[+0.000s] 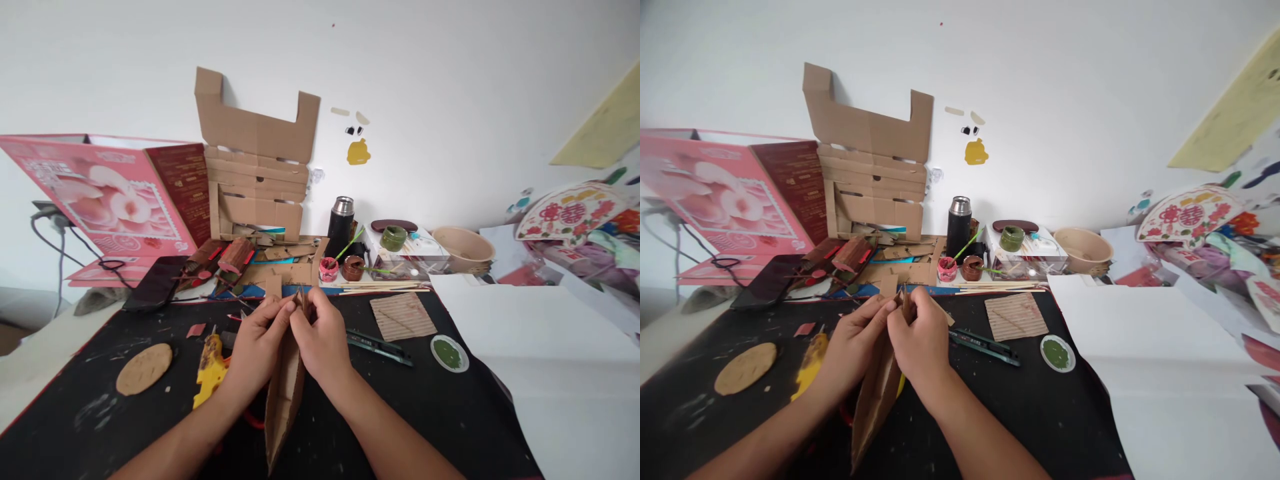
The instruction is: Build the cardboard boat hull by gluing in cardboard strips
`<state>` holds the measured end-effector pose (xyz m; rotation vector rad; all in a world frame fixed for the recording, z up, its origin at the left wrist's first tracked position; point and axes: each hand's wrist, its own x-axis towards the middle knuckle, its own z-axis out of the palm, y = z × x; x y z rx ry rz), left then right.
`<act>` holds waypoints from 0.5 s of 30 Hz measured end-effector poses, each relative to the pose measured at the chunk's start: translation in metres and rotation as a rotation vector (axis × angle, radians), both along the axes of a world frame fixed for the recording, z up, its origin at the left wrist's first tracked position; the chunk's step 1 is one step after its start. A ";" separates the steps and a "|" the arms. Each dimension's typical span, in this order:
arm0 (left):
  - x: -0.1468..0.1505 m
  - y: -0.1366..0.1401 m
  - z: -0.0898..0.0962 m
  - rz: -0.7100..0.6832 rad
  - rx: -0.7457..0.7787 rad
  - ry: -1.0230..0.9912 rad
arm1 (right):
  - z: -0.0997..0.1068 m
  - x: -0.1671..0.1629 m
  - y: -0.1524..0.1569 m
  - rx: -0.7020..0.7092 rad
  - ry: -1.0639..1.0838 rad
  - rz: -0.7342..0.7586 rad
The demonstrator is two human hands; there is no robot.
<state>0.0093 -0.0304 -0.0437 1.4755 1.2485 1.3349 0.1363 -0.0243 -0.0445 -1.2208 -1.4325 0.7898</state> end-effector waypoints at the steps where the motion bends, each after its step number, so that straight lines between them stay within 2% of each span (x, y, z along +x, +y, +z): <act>1: 0.000 0.000 0.000 0.000 0.001 0.000 | 0.000 0.000 0.000 0.001 -0.001 -0.002; 15: 0.001 -0.001 0.002 -0.003 -0.003 -0.012 | 0.002 0.000 0.000 -0.002 -0.013 -0.006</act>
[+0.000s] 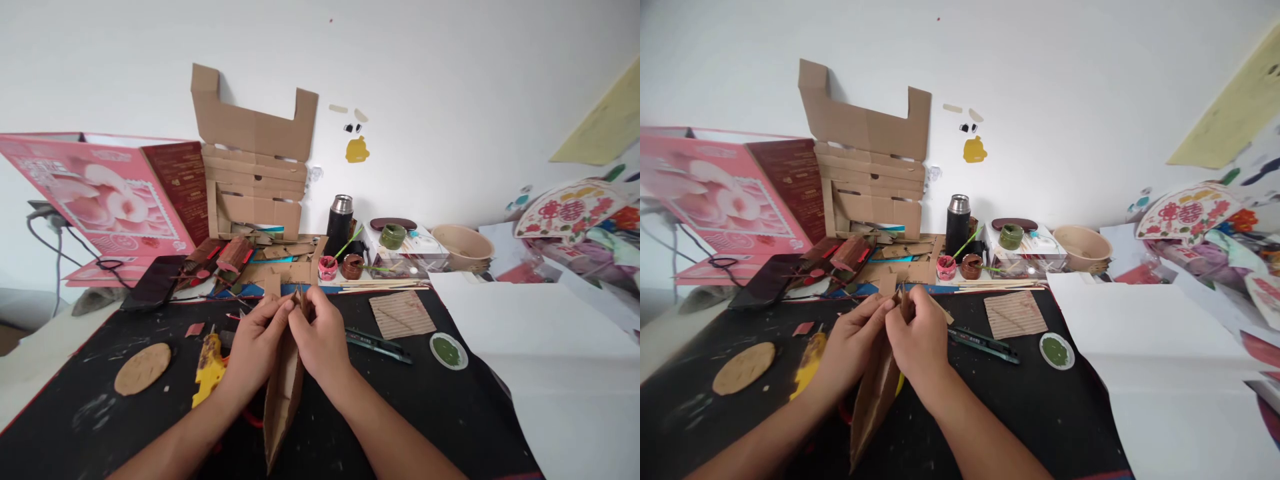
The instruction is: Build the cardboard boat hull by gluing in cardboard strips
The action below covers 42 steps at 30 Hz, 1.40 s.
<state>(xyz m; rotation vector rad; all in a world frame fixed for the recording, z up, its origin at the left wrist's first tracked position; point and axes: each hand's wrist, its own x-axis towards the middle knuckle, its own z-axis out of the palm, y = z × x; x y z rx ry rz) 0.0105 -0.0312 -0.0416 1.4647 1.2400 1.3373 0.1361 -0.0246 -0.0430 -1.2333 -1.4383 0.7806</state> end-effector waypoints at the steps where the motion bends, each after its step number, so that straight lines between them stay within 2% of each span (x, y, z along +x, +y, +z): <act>1: 0.000 0.000 0.000 -0.001 0.000 0.001 | 0.000 0.000 0.000 -0.001 -0.001 0.000; 42: 0.000 -0.001 0.002 0.015 -0.003 0.048 | 0.002 0.000 -0.002 -0.004 -0.005 -0.001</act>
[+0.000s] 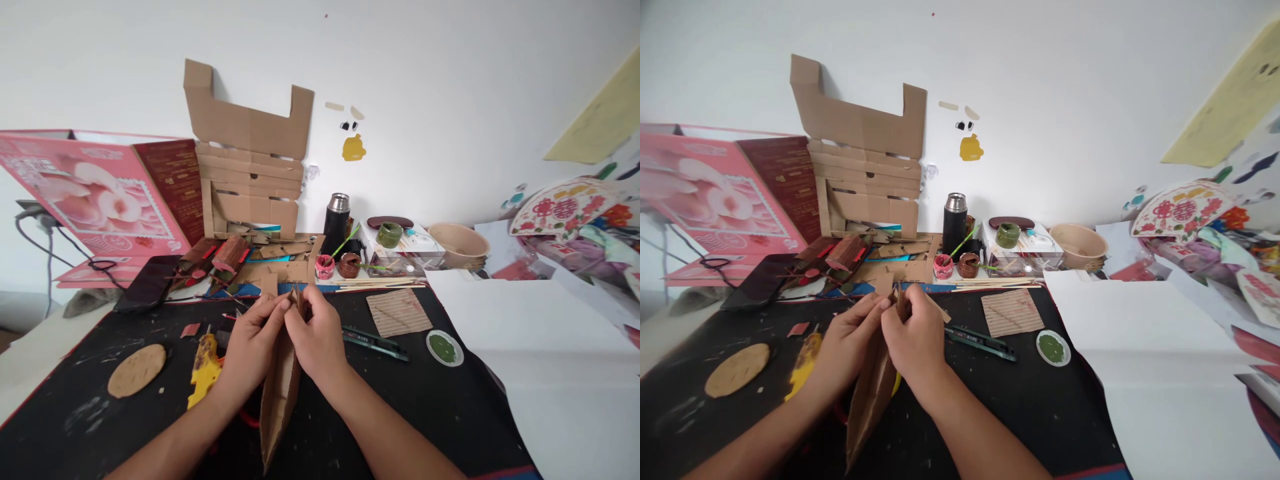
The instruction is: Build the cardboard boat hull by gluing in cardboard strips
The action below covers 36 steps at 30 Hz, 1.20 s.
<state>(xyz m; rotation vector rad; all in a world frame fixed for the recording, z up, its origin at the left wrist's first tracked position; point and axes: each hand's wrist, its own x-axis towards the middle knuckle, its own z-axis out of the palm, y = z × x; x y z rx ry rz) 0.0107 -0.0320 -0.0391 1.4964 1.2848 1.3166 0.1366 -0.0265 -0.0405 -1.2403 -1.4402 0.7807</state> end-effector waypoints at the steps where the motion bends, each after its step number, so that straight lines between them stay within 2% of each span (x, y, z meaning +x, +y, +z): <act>1: 0.000 0.000 0.000 0.001 0.003 0.001 | 0.000 0.000 0.000 0.001 0.002 0.001; 36: 0.000 0.002 -0.003 -0.027 -0.006 -0.030 | -0.001 0.000 0.001 -0.002 0.006 -0.001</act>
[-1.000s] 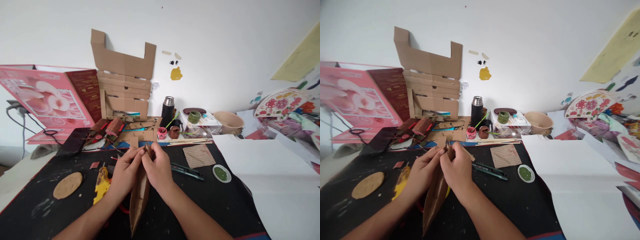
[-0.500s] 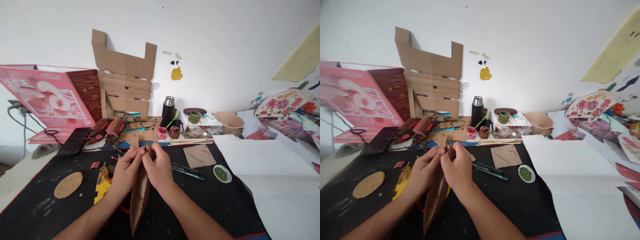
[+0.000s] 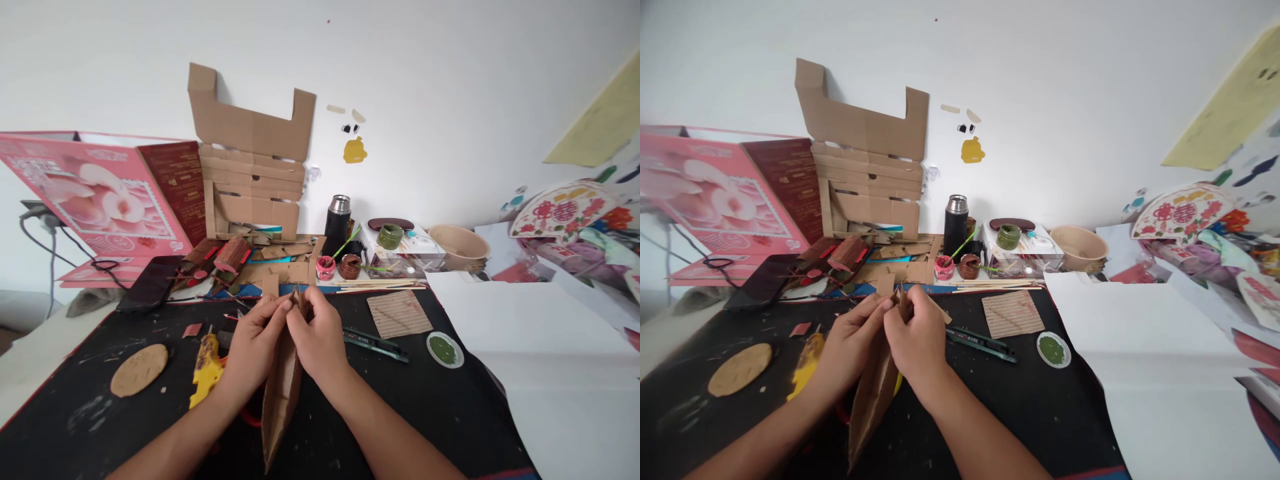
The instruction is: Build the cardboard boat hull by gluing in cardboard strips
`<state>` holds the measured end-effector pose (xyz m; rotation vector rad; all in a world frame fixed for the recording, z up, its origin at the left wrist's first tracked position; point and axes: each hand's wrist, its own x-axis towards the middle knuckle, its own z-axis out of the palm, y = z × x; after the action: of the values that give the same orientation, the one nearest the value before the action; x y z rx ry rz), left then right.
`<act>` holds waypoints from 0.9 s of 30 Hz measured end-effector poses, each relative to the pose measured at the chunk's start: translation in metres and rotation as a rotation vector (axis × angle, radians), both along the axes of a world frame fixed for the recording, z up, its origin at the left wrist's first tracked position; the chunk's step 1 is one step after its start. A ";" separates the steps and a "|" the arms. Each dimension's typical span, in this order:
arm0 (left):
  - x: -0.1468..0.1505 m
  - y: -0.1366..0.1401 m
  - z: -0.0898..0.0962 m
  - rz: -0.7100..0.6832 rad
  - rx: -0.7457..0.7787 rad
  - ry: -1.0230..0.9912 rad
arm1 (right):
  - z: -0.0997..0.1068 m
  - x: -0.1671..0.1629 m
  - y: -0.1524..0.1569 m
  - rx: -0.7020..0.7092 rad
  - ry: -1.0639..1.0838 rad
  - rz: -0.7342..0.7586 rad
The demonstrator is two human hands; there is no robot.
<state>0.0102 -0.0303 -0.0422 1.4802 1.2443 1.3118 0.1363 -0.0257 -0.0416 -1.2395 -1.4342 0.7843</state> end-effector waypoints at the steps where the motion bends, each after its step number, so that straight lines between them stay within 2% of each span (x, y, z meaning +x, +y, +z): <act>1: 0.000 0.000 0.000 -0.002 -0.002 -0.002 | 0.000 0.000 0.000 0.000 -0.001 0.002; 27: -0.001 0.000 0.000 -0.003 0.000 0.000 | -0.002 0.000 0.001 0.011 0.007 0.010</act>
<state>0.0091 -0.0306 -0.0425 1.4813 1.2415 1.3103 0.1361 -0.0248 -0.0438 -1.2205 -1.4385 0.7856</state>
